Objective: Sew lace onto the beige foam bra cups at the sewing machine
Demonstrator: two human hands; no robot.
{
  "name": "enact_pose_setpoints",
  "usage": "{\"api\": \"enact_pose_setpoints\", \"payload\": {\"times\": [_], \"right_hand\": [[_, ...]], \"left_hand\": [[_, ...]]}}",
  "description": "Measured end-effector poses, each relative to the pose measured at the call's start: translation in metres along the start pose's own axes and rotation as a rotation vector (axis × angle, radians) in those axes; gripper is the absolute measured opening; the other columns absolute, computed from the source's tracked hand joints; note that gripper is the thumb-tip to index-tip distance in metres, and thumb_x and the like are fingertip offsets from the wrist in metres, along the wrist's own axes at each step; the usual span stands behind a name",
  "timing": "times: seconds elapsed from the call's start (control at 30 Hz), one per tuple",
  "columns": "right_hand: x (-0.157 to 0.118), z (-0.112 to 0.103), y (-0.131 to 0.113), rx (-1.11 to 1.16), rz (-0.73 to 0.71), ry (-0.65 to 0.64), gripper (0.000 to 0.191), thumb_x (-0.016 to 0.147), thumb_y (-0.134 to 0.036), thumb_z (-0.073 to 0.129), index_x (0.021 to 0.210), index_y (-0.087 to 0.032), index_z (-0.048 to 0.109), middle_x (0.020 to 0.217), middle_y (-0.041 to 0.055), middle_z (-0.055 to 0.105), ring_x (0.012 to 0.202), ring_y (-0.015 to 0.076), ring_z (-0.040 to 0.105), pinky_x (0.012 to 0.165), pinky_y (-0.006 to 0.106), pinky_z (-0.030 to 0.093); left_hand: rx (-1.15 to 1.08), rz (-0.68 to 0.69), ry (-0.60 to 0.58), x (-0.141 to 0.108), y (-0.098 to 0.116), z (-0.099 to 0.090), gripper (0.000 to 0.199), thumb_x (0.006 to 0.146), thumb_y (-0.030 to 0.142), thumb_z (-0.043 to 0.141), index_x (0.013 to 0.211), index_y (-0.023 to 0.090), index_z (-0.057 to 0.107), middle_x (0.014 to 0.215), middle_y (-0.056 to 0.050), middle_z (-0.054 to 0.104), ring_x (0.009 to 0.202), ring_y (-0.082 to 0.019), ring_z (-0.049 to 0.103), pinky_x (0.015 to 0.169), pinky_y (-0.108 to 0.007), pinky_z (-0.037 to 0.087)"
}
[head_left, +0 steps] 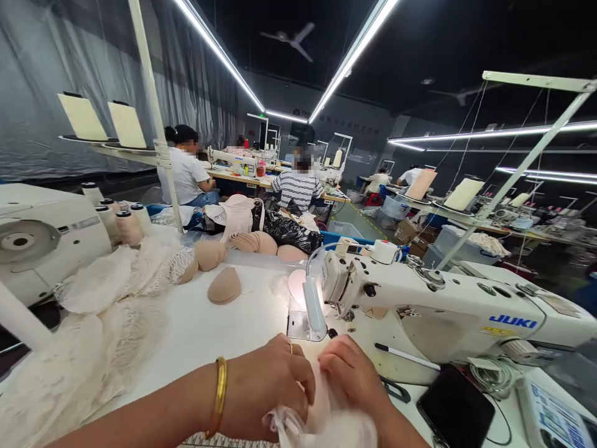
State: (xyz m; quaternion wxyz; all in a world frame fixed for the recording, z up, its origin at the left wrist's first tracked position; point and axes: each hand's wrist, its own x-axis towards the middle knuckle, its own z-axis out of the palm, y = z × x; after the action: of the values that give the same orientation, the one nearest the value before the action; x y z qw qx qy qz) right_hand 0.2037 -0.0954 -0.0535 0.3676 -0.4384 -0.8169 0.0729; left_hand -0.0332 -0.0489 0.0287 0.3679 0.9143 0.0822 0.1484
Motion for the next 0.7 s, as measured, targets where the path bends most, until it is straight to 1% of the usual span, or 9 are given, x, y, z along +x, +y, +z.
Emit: {"api": "enact_pose_setpoints", "payload": {"times": [0.03, 0.07, 0.1, 0.2, 0.27, 0.37, 0.5, 0.57, 0.7], "right_hand": [[0.008, -0.004, 0.007, -0.163, -0.102, -0.022, 0.023, 0.101, -0.012, 0.05, 0.086, -0.024, 0.065, 0.086, 0.0006, 0.068, 0.086, 0.0187, 0.058, 0.074, 0.029, 0.043], [0.015, -0.006, 0.014, -0.277, -0.166, -0.04, 0.026, 0.101, -0.009, 0.048, 0.084, -0.023, 0.064, 0.085, 0.0007, 0.068, 0.086, 0.0189, 0.057, 0.071, 0.029, 0.041], [0.02, -0.007, 0.019, -0.345, -0.192, -0.044, 0.029, 0.1, -0.005, 0.047, 0.083, -0.022, 0.063, 0.083, 0.0008, 0.068, 0.086, 0.0187, 0.056, 0.069, 0.029, 0.039], [0.023, -0.004, 0.028, -0.376, -0.163, -0.041, 0.035, 0.095, 0.003, 0.042, 0.086, -0.022, 0.065, 0.083, 0.0013, 0.069, 0.084, 0.0183, 0.058, 0.066, 0.028, 0.036], [0.019, -0.004, 0.029, -0.349, -0.135, -0.059, 0.04, 0.093, 0.004, 0.042, 0.097, -0.024, 0.069, 0.09, 0.0023, 0.073, 0.086, 0.0188, 0.061, 0.069, 0.029, 0.039], [0.013, -0.008, 0.029, -0.308, -0.113, -0.09, 0.04, 0.093, 0.001, 0.047, 0.11, -0.027, 0.071, 0.097, 0.0025, 0.076, 0.087, 0.0189, 0.064, 0.074, 0.03, 0.043], [0.014, -0.009, 0.029, -0.307, -0.063, -0.112, 0.036, 0.094, 0.0, 0.049, 0.105, -0.027, 0.071, 0.096, 0.0021, 0.076, 0.085, 0.0185, 0.064, 0.074, 0.029, 0.044], [0.017, -0.008, 0.03, -0.315, -0.032, -0.12, 0.034, 0.096, -0.001, 0.048, 0.101, -0.026, 0.07, 0.096, 0.0019, 0.075, 0.084, 0.0184, 0.063, 0.075, 0.029, 0.044], [0.019, -0.007, 0.031, -0.326, 0.018, -0.133, 0.031, 0.098, -0.003, 0.049, 0.096, -0.026, 0.07, 0.097, 0.0019, 0.074, 0.083, 0.0188, 0.06, 0.075, 0.029, 0.044]], "left_hand": [[0.19, 0.049, -0.054, 0.005, -0.011, -0.001, 0.011, 0.078, 0.016, 0.073, 0.069, 0.02, 0.068, 0.1, -0.005, 0.076, 0.095, -0.028, 0.068, 0.097, -0.047, 0.04], [0.319, 0.064, -0.081, 0.01, -0.023, -0.001, 0.015, 0.077, 0.014, 0.073, 0.065, 0.019, 0.065, 0.102, -0.004, 0.076, 0.096, -0.027, 0.067, 0.098, -0.048, 0.037], [0.389, 0.056, -0.096, 0.015, -0.036, 0.0, 0.016, 0.076, 0.014, 0.073, 0.064, 0.018, 0.064, 0.104, -0.004, 0.076, 0.095, -0.026, 0.067, 0.098, -0.047, 0.036], [0.393, -0.01, -0.123, 0.026, -0.072, 0.007, 0.017, 0.072, 0.016, 0.076, 0.061, 0.019, 0.064, 0.103, -0.001, 0.076, 0.084, -0.02, 0.067, 0.098, -0.044, 0.036], [0.353, -0.023, -0.111, 0.027, -0.086, 0.012, 0.016, 0.07, 0.017, 0.077, 0.061, 0.02, 0.064, 0.104, 0.001, 0.076, 0.081, -0.019, 0.066, 0.101, -0.043, 0.035], [0.331, -0.015, -0.06, 0.024, -0.091, 0.016, 0.016, 0.07, 0.017, 0.077, 0.061, 0.02, 0.063, 0.103, 0.001, 0.076, 0.083, -0.019, 0.067, 0.103, -0.044, 0.032], [0.325, -0.025, -0.03, 0.023, -0.081, 0.013, 0.013, 0.072, 0.018, 0.075, 0.066, 0.02, 0.064, 0.104, 0.0, 0.075, 0.088, -0.023, 0.067, 0.102, -0.047, 0.03], [0.33, -0.028, -0.026, 0.025, -0.08, 0.012, 0.013, 0.072, 0.018, 0.075, 0.066, 0.02, 0.063, 0.099, -0.001, 0.075, 0.083, -0.022, 0.065, 0.099, -0.048, 0.031], [0.357, -0.009, -0.008, 0.027, -0.087, 0.014, 0.015, 0.071, 0.018, 0.075, 0.064, 0.02, 0.062, 0.089, 0.0, 0.073, 0.068, -0.016, 0.057, 0.094, -0.046, 0.032]]}}
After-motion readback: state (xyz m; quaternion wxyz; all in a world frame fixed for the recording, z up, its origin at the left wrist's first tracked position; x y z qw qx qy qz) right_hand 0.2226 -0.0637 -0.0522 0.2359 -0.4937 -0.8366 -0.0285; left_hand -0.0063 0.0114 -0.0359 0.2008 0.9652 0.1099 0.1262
